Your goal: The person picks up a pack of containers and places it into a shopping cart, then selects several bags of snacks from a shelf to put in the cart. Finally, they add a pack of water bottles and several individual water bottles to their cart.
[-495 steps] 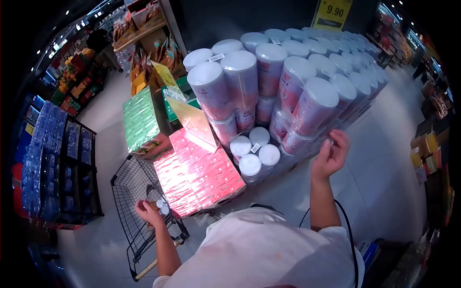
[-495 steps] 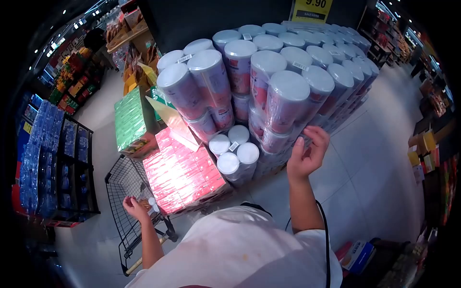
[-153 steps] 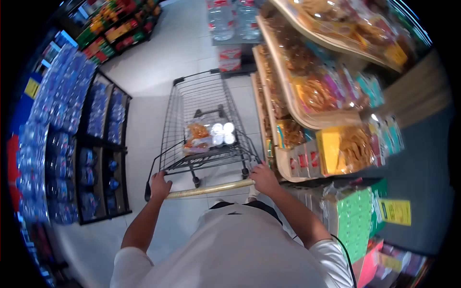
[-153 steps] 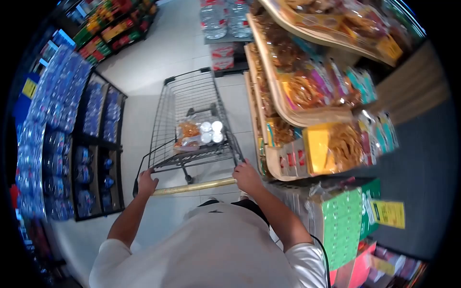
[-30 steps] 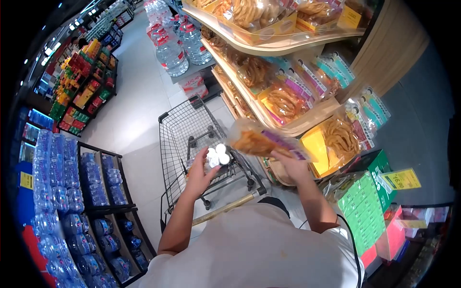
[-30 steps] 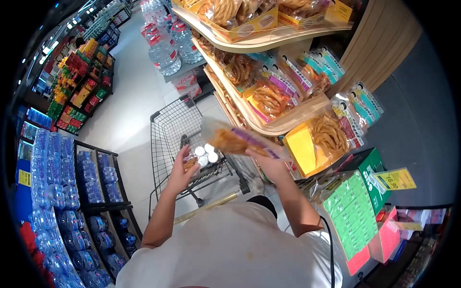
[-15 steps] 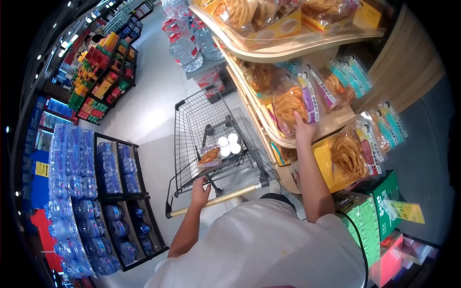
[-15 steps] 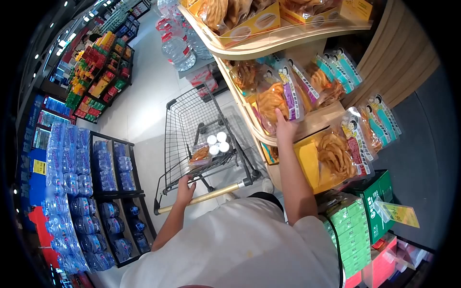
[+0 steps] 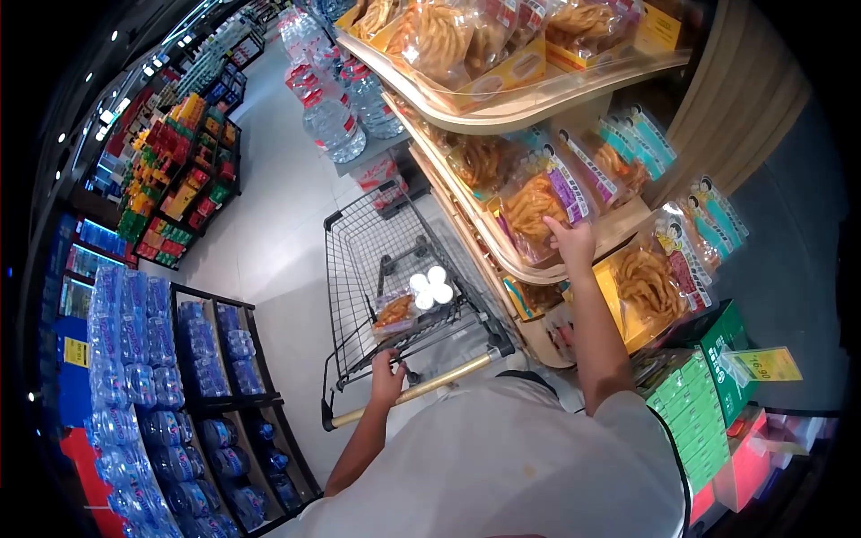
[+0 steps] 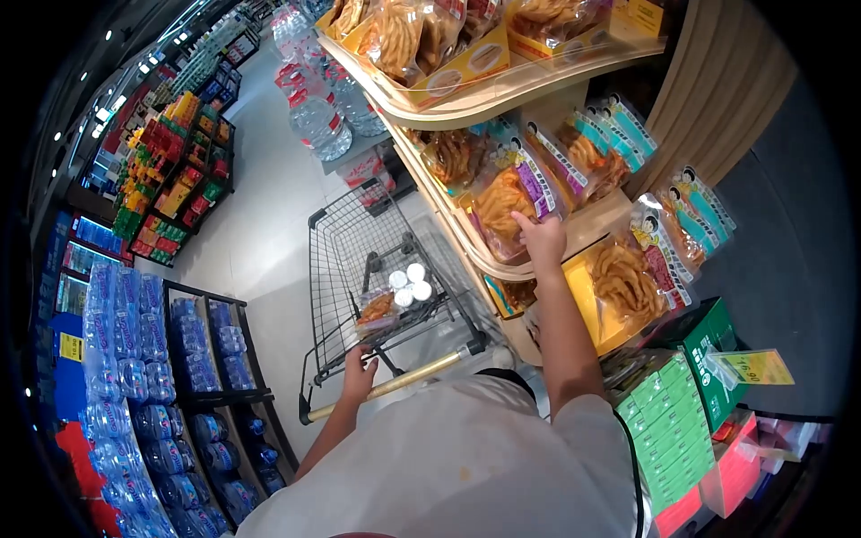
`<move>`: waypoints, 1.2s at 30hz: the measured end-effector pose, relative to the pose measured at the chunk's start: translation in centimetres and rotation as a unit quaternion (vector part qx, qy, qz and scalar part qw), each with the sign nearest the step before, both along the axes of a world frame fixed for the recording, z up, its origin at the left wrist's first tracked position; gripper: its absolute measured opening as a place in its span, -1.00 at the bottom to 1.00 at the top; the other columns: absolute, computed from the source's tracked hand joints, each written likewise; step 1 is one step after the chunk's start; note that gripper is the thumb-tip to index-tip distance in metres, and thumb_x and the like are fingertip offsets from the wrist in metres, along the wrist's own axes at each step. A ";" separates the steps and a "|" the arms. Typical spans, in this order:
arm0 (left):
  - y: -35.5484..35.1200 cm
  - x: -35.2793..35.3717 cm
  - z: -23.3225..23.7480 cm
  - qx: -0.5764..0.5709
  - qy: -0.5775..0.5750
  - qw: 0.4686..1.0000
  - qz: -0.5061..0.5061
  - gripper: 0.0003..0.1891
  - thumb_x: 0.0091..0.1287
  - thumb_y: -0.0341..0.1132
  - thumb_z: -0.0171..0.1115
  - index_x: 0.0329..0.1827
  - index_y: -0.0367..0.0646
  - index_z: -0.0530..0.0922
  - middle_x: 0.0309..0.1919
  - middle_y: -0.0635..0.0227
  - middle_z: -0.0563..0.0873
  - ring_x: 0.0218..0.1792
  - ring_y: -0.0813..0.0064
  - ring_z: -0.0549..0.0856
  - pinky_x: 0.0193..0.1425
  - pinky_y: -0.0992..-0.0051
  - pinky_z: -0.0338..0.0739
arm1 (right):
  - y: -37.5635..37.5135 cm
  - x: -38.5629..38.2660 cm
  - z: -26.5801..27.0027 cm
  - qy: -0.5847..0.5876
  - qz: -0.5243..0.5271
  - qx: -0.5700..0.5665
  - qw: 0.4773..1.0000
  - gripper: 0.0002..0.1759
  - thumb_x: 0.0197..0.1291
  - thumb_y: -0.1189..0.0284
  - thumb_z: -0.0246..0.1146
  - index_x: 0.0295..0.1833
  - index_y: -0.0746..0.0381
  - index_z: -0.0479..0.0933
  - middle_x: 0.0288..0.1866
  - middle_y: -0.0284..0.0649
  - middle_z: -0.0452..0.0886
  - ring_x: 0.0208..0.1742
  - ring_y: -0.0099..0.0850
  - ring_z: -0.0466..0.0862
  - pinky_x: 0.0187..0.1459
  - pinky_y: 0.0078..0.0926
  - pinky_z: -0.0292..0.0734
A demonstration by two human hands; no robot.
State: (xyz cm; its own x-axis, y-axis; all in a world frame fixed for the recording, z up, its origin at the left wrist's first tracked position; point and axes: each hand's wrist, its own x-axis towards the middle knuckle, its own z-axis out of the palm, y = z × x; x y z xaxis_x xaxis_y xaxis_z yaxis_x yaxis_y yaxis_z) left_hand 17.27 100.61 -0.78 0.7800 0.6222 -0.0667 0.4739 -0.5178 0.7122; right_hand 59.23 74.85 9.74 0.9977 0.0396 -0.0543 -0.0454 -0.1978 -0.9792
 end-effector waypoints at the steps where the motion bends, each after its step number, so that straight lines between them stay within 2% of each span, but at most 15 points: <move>1: -0.1 0.0 0.4 -0.004 0.009 1.000 0.001 -0.67 0.24 -0.46 0.35 0.08 -0.22 0.56 -0.03 0.10 0.63 0.04 0.13 0.55 -0.02 0.30 0.58 | -0.2 0.6 -0.3 0.006 0.004 -0.025 1.000 -0.50 0.00 0.10 0.58 -0.34 0.36 0.64 -0.56 -0.25 0.68 -0.57 -0.41 0.67 -0.46 -0.37 0.54; 5: 0.0 -0.7 -0.5 -0.019 -0.010 1.000 0.007 -0.68 0.24 -0.46 0.35 0.05 -0.22 0.57 -0.04 0.11 0.63 0.05 0.13 0.55 0.00 0.31 0.60 | -0.5 1.6 1.4 0.007 -0.031 -0.232 0.972 -0.44 -0.04 0.00 0.59 -0.58 0.28 0.57 -0.72 -0.33 0.56 -0.61 -0.43 0.61 -0.49 -0.39 0.49; 9: 0.3 -1.3 -1.0 -0.039 -0.027 0.999 0.013 -0.69 0.23 -0.46 0.36 0.04 -0.21 0.58 -0.05 0.14 0.63 0.04 0.16 0.55 -0.02 0.32 0.60 | 0.3 0.4 -1.2 0.000 -0.085 -0.016 0.996 -0.51 0.00 0.11 0.60 -0.42 0.31 0.57 -0.61 -0.32 0.58 -0.60 -0.43 0.57 -0.48 -0.44 0.46; 11: 0.2 -1.3 -0.6 -0.037 -0.018 0.999 0.011 -0.70 0.24 -0.45 0.37 0.03 -0.20 0.58 -0.05 0.16 0.63 0.02 0.18 0.55 -0.05 0.34 0.59 | 1.3 -1.5 -2.4 -0.040 -0.148 0.126 0.980 -0.54 0.05 0.19 0.59 -0.36 0.31 0.51 -0.54 -0.35 0.54 -0.56 -0.48 0.51 -0.45 -0.49 0.42; 14: 0.5 -2.1 -1.6 -0.042 -0.038 0.998 0.010 -0.71 0.24 -0.43 0.37 0.02 -0.18 0.59 -0.06 0.19 0.64 -0.01 0.21 0.55 -0.10 0.36 0.57 | 2.5 -3.9 -5.6 -0.168 -0.308 0.049 0.935 -0.59 0.15 0.32 0.54 -0.30 0.28 0.42 -0.41 -0.40 0.47 -0.41 -0.57 0.45 -0.39 -0.56 0.38; 15: 0.5 -2.3 -1.8 -0.045 -0.043 0.998 0.012 -0.72 0.24 -0.43 0.37 0.01 -0.18 0.59 -0.06 0.19 0.64 -0.01 0.21 0.55 -0.10 0.37 0.56 | 2.5 -5.7 -4.3 -0.142 -0.247 0.018 0.958 -0.62 0.25 0.36 0.45 -0.33 0.26 0.35 -0.42 -0.40 0.38 -0.38 -0.53 0.37 -0.29 -0.56 0.37; 18: 0.7 -2.5 -2.1 -0.035 -0.055 0.998 0.013 -0.72 0.24 -0.43 0.37 0.01 -0.17 0.60 -0.06 0.19 0.64 -0.01 0.21 0.56 -0.10 0.37 0.57 | 5.0 -7.8 -2.8 -0.178 -0.041 0.044 0.982 -0.71 0.33 0.36 0.37 -0.21 0.31 0.41 -0.39 -0.31 0.48 -0.36 -0.50 0.46 -0.25 -0.52 0.43; 20: 1.0 -2.9 -3.1 -0.029 -0.068 0.997 0.014 -0.72 0.24 -0.43 0.37 0.01 -0.18 0.60 -0.05 0.19 0.64 0.00 0.20 0.56 -0.11 0.37 0.57 | 7.4 -6.3 -3.0 -0.190 0.049 0.017 0.980 -0.73 0.39 0.32 0.28 -0.12 0.32 0.48 -0.30 -0.12 0.62 -0.30 -0.29 0.62 -0.18 -0.40 0.51; 23: 0.9 -2.8 -2.8 -0.047 -0.062 0.997 0.017 -0.72 0.25 -0.43 0.37 0.02 -0.18 0.60 -0.05 0.19 0.64 0.00 0.20 0.56 -0.11 0.38 0.56 | 10.7 -2.5 -8.1 -0.168 0.102 0.021 0.980 -0.66 0.42 0.25 0.20 -0.01 0.36 0.55 -0.14 0.03 0.71 -0.12 -0.13 0.72 -0.04 -0.27 0.56; 26: 0.4 -2.7 -1.7 -0.044 -0.051 0.998 0.015 -0.71 0.25 -0.43 0.37 0.03 -0.19 0.60 -0.05 0.19 0.64 0.01 0.21 0.56 -0.11 0.38 0.56 | 10.2 0.4 -10.9 -0.091 0.038 -0.007 0.995 -0.74 0.44 0.33 0.18 -0.03 0.34 0.56 -0.16 -0.13 0.73 -0.10 -0.37 0.72 0.01 -0.46 0.58; 30: 0.5 -2.8 -1.6 -0.033 -0.055 0.998 0.009 -0.71 0.24 -0.43 0.37 0.03 -0.19 0.60 -0.06 0.18 0.64 0.02 0.21 0.56 -0.11 0.38 0.56 | 8.6 0.2 -8.9 -0.081 0.081 -0.065 0.991 -0.63 0.49 0.29 0.09 0.03 0.38 0.63 -0.13 -0.05 0.76 -0.07 -0.35 0.74 0.04 -0.42 0.58; 31: 0.5 -3.0 -2.0 -0.034 -0.059 0.998 0.007 -0.71 0.24 -0.42 0.37 0.03 -0.19 0.60 -0.06 0.17 0.64 0.01 0.21 0.56 -0.11 0.38 0.56 | 8.4 1.1 -10.0 -0.108 0.101 -0.023 0.989 -0.60 0.48 0.27 0.11 0.03 0.42 0.65 -0.13 -0.07 0.77 -0.10 -0.36 0.75 0.01 -0.45 0.60; 34: 1.0 -3.1 -2.6 -0.037 -0.061 0.997 0.004 -0.70 0.24 -0.42 0.36 0.03 -0.20 0.60 -0.07 0.15 0.63 0.00 0.20 0.57 -0.11 0.37 0.56 | 8.0 3.7 -10.9 0.031 0.145 0.070 0.987 -0.58 0.47 0.22 0.13 0.01 0.41 0.65 -0.17 -0.12 0.78 -0.19 -0.40 0.76 -0.13 -0.52 0.63; 35: 0.8 -2.9 -2.2 -0.041 -0.056 0.998 0.007 -0.70 0.24 -0.42 0.36 0.03 -0.20 0.60 -0.07 0.15 0.63 0.00 0.20 0.57 -0.10 0.37 0.56 | 7.3 2.8 -6.6 0.139 0.129 0.051 0.981 -0.55 0.46 0.17 0.15 -0.05 0.40 0.66 -0.19 -0.15 0.78 -0.29 -0.44 0.76 -0.27 -0.59 0.60; 36: 0.7 -2.8 -2.0 -0.046 -0.050 0.998 0.009 -0.71 0.24 -0.42 0.36 0.03 -0.21 0.60 -0.07 0.14 0.63 -0.01 0.19 0.57 -0.10 0.37 0.56 | 6.7 2.7 -5.2 0.158 0.155 0.039 0.974 -0.56 0.46 0.17 0.15 -0.06 0.38 0.67 -0.19 -0.15 0.78 -0.29 -0.45 0.76 -0.30 -0.59 0.59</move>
